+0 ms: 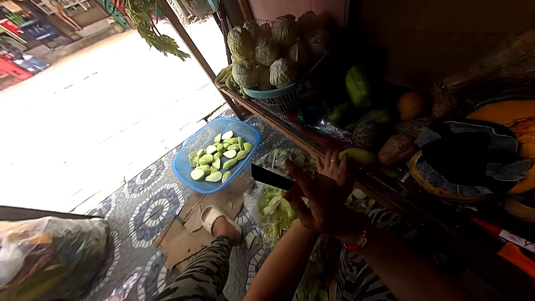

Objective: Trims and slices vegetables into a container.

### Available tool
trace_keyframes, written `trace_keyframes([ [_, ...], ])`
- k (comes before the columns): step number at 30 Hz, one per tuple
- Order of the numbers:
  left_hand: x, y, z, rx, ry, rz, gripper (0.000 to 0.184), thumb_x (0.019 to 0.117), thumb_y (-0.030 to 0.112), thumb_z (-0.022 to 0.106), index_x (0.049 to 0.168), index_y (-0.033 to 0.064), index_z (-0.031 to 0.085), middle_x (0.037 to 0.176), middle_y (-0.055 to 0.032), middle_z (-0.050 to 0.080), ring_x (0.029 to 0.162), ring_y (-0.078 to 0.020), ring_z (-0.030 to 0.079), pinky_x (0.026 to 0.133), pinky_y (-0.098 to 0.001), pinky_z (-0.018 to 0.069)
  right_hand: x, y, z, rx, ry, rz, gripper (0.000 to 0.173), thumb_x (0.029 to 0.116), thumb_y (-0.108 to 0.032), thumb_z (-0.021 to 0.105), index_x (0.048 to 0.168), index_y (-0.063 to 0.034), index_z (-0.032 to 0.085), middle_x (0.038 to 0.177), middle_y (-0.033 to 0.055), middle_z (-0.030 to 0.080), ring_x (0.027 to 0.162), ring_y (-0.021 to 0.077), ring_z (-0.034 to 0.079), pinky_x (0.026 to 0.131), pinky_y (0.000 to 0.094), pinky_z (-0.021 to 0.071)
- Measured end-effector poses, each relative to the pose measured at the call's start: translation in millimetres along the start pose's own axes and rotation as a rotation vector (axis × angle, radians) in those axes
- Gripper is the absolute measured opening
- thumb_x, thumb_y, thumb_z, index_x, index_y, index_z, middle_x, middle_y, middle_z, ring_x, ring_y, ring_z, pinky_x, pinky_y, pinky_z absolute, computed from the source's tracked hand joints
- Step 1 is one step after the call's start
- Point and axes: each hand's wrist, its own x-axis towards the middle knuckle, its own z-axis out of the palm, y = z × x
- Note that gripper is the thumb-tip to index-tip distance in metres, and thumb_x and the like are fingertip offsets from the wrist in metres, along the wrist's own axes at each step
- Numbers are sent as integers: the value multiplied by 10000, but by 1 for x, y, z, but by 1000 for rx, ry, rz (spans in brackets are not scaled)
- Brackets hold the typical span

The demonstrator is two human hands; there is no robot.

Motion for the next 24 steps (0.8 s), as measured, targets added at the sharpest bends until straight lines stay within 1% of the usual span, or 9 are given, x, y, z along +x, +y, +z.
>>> trace_keyframes([
  [1,11,10,-14,-4,-183,5,581,1033,298,545,1552,76,406,1623,-174,345,1538,-367,231,1225,-630,104,0,5,-2,-18,-6,-2,451,1047,-328,463,1283,10,648,713,85,668,604,180,620,568,290,501],
  [3,37,7,-5,10,-296,88,685,1015,395,563,1595,115,330,1633,-167,327,1534,-366,243,1214,-653,135,0,9,-4,-23,-32,1,473,1060,-322,443,1314,34,623,717,92,658,600,187,608,556,307,490],
  [6,61,-1,14,32,-257,151,756,949,503,625,1561,122,398,1550,-212,436,1428,-410,414,1150,-651,283,-2,1,-5,-6,-46,-41,453,1062,-316,432,1266,28,645,710,82,651,600,181,603,557,306,491],
  [8,67,5,15,33,-240,120,704,933,450,677,1500,86,472,1463,-238,514,1361,-423,473,1109,-638,336,-5,-5,-4,13,-64,-76,435,1065,-318,435,1272,0,649,728,76,638,604,190,582,549,306,465],
  [12,64,32,-5,105,-356,-11,637,955,299,688,1480,31,447,1446,-244,522,1372,-411,474,1103,-609,371,-5,-8,-3,-2,-61,-112,427,1052,-328,450,1276,-26,653,731,61,637,591,195,564,542,309,444],
  [14,64,25,8,74,-248,22,569,959,306,664,1418,12,502,1381,-255,561,1311,-408,525,1056,-600,404,-5,-9,-4,3,-45,-114,428,1046,-327,455,1272,-22,654,723,60,627,591,190,558,538,303,438],
  [20,61,16,8,-27,-123,-64,476,989,257,601,1407,42,523,1374,-239,574,1272,-394,560,1080,-598,385,-9,-18,-2,19,-74,-130,417,1050,-334,453,1264,-46,666,715,56,615,593,196,544,557,311,432],
  [22,43,26,-17,-32,-106,-43,445,964,182,626,1367,12,544,1328,-258,593,1242,-412,580,1051,-591,420,-3,-27,-13,38,-280,-73,408,1046,-331,513,1295,-63,692,818,94,723,685,231,679,612,364,529],
  [24,10,56,-81,-47,-274,-43,513,986,162,624,1441,-28,480,1420,-281,533,1348,-424,506,1121,-574,382,4,-36,-20,58,-429,-38,407,1048,-319,516,1331,-81,684,877,117,753,745,258,716,660,407,553],
])
